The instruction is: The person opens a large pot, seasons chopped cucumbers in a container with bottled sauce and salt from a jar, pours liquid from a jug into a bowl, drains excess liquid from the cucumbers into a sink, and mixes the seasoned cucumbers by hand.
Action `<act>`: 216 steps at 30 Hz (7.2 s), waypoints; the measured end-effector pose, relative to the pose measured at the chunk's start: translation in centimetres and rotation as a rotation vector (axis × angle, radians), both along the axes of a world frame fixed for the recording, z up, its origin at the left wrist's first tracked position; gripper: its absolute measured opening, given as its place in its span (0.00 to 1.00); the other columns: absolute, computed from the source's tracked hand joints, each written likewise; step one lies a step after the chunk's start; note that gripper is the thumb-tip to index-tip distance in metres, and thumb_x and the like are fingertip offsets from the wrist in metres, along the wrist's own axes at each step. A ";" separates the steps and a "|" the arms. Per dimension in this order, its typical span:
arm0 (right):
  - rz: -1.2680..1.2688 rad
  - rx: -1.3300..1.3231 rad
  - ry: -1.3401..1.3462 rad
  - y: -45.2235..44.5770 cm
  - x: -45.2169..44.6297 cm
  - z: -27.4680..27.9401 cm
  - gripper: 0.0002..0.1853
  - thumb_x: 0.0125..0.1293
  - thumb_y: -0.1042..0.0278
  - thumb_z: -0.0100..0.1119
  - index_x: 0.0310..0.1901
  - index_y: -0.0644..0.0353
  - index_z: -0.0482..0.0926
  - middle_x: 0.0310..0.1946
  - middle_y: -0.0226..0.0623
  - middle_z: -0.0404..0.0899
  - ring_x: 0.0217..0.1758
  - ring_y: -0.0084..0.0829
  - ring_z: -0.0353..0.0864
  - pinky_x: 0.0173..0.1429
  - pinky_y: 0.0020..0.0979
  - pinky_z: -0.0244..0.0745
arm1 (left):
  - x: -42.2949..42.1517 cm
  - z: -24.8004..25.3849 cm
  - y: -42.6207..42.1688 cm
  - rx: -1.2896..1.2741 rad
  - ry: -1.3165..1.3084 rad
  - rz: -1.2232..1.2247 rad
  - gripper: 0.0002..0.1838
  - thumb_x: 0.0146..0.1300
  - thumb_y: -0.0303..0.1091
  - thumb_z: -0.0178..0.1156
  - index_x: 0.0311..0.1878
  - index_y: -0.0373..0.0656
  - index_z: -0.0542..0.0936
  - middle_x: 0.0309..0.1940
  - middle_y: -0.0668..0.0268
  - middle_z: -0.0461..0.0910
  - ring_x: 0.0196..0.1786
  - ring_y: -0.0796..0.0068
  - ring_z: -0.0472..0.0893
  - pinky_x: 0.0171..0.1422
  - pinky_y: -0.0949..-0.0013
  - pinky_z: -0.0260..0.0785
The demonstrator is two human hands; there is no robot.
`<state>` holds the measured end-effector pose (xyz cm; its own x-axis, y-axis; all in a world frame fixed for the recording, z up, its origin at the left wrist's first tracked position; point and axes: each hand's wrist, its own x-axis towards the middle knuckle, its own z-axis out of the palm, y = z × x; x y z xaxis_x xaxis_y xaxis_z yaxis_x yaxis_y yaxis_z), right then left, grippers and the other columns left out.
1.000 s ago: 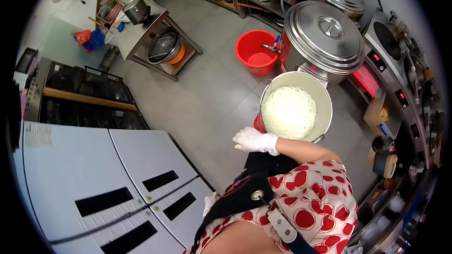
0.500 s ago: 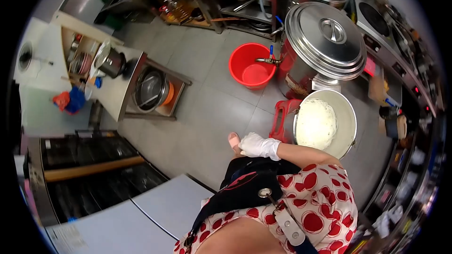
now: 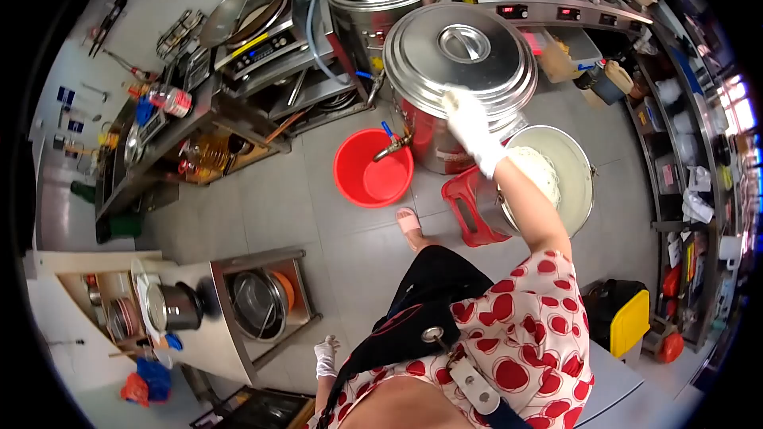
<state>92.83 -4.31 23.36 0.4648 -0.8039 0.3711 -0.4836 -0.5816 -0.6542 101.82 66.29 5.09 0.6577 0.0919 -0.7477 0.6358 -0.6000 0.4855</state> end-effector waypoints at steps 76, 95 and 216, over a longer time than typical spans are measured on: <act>-0.332 0.415 -0.606 -12.9 9.3 11.1 0.16 0.73 0.62 0.46 0.54 0.64 0.74 0.43 0.32 0.79 0.42 0.21 0.75 0.46 0.25 0.74 | 46.1 -3.8 -25.6 -0.042 0.223 -0.836 0.18 0.63 0.40 0.56 0.31 0.31 0.79 0.26 0.61 0.81 0.28 0.71 0.77 0.35 0.68 0.70; -0.323 0.312 -0.396 -11.8 9.7 10.8 0.17 0.72 0.66 0.47 0.57 0.65 0.72 0.46 0.34 0.78 0.45 0.24 0.74 0.50 0.26 0.73 | 46.8 -5.6 -24.5 -0.049 0.199 -0.831 0.15 0.64 0.38 0.56 0.31 0.32 0.79 0.25 0.60 0.82 0.27 0.70 0.80 0.33 0.68 0.72; -0.830 0.616 -2.196 -10.8 35.3 -7.0 0.07 0.68 0.63 0.53 0.36 0.57 0.72 0.27 0.36 0.75 0.31 0.39 0.77 0.40 0.42 0.76 | 76.1 25.8 -130.2 0.075 -1.356 -1.544 0.27 0.60 0.56 0.60 0.40 0.35 0.82 0.36 0.51 0.83 0.38 0.54 0.83 0.39 0.54 0.73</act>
<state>128.16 -15.07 16.36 -0.4314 -0.6995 -0.5698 0.9021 -0.3401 -0.2655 177.87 -63.87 30.87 0.2185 -0.9631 0.1572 -0.9754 -0.2107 0.0651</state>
